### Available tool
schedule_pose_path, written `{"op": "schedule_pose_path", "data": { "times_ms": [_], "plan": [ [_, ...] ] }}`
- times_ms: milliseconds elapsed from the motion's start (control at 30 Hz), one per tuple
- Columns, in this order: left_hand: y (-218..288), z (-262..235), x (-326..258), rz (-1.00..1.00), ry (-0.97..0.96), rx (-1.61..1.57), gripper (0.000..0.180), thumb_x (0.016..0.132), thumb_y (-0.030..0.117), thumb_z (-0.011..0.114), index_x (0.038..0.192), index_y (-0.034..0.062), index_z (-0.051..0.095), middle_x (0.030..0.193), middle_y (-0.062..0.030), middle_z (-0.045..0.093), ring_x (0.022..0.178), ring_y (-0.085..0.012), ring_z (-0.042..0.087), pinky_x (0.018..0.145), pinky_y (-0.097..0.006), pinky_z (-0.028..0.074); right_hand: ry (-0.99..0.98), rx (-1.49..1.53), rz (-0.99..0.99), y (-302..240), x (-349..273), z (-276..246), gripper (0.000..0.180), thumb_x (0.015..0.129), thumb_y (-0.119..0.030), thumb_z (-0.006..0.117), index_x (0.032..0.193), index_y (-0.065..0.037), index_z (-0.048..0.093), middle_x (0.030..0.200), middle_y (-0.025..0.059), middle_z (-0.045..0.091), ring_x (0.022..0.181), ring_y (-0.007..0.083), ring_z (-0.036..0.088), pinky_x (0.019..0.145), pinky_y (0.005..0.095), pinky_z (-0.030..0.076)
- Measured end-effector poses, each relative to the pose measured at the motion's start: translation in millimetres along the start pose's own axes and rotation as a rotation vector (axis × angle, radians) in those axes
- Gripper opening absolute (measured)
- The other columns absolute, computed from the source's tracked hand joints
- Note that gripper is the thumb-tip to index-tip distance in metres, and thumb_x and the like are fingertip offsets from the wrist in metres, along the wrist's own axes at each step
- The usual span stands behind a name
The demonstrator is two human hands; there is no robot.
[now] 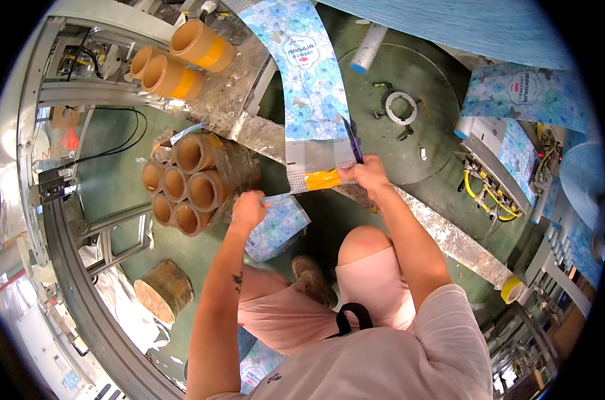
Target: The person loads a large roll of patterned material onto a machine, secures it, and then uses a utility knife to cut and apply yellow tape to the material. They then walk to a large white bag filled with paper scraps and adjust its contents.
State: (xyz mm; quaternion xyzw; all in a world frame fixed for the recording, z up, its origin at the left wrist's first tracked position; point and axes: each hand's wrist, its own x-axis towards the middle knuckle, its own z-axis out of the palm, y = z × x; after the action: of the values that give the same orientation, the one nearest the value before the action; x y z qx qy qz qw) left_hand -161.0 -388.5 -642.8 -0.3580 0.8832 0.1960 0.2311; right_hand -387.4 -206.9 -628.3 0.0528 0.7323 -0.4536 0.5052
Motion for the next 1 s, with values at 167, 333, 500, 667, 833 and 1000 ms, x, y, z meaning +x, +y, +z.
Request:
{"op": "schedule_pose_path", "data": {
  "times_ms": [167, 333, 500, 667, 833, 1000],
  "plan": [
    [-4, -1, -2, 0.000, -0.046, -0.009, 0.023, 0.071, 0.020, 0.066, 0.090, 0.0060, 0.064, 0.085, -0.0181, 0.061, 0.084, -0.0339, 0.058, 0.074, -0.040, 0.047, -0.016, -0.049, 0.005, 0, 3, 0, 0.022, 0.063, -0.004, 0.069, 0.083, 0.003, 0.063, 0.077, 0.0078, 0.062, 0.071, 0.0181, 0.056, 0.066, 0.0320, 0.042],
    [-16, 3, -2, -0.082, -0.086, 0.053, 0.023, 0.071, 0.019, 0.066, 0.089, 0.0049, 0.064, 0.090, -0.0180, 0.061, 0.085, -0.0346, 0.058, 0.075, -0.040, 0.047, 0.098, -0.095, -0.065, 13, 12, -11, 0.017, 0.061, -0.007, 0.071, 0.073, -0.002, 0.060, 0.064, 0.0032, 0.056, 0.054, 0.0122, 0.046, 0.049, 0.0274, 0.033],
    [-59, 15, -13, -0.147, -0.288, 0.093, 0.031, 0.073, 0.018, 0.063, 0.101, 0.0060, 0.061, 0.107, -0.0149, 0.058, 0.101, -0.0309, 0.053, 0.083, -0.040, 0.044, 0.050, 0.049, -0.131, -11, 3, -71, 0.019, 0.062, -0.009, 0.073, 0.073, -0.005, 0.059, 0.059, -0.0002, 0.052, 0.047, 0.0076, 0.038, 0.042, 0.0237, 0.028],
    [3, 10, -1, 0.075, 0.028, -0.125, 0.028, 0.078, 0.017, 0.060, 0.103, 0.0048, 0.060, 0.106, -0.0145, 0.058, 0.099, -0.0300, 0.054, 0.082, -0.037, 0.044, -0.150, 0.141, -0.080, -1, -5, -43, 0.020, 0.065, -0.013, 0.074, 0.075, -0.006, 0.057, 0.063, -0.0002, 0.052, 0.048, 0.0079, 0.037, 0.044, 0.0228, 0.027],
    [25, 18, 19, 0.056, 0.040, -0.746, 0.027, 0.084, 0.022, 0.056, 0.100, 0.0013, 0.060, 0.091, -0.0127, 0.063, 0.082, -0.0232, 0.060, 0.075, -0.030, 0.045, -0.318, 0.510, -0.015, 24, -7, -42, 0.017, 0.070, -0.005, 0.069, 0.078, -0.006, 0.054, 0.067, -0.0001, 0.052, 0.051, 0.0063, 0.037, 0.045, 0.0213, 0.028],
    [45, 26, 27, 0.080, -0.022, -0.746, 0.037, 0.088, 0.033, 0.050, 0.096, -0.0014, 0.061, 0.085, -0.0109, 0.064, 0.078, -0.0143, 0.058, 0.071, -0.028, 0.045, -0.412, 0.655, 0.031, 35, -11, -38, 0.016, 0.072, -0.001, 0.065, 0.082, -0.005, 0.054, 0.071, 0.0002, 0.053, 0.053, 0.0061, 0.038, 0.046, 0.0210, 0.030]
  ]
}}
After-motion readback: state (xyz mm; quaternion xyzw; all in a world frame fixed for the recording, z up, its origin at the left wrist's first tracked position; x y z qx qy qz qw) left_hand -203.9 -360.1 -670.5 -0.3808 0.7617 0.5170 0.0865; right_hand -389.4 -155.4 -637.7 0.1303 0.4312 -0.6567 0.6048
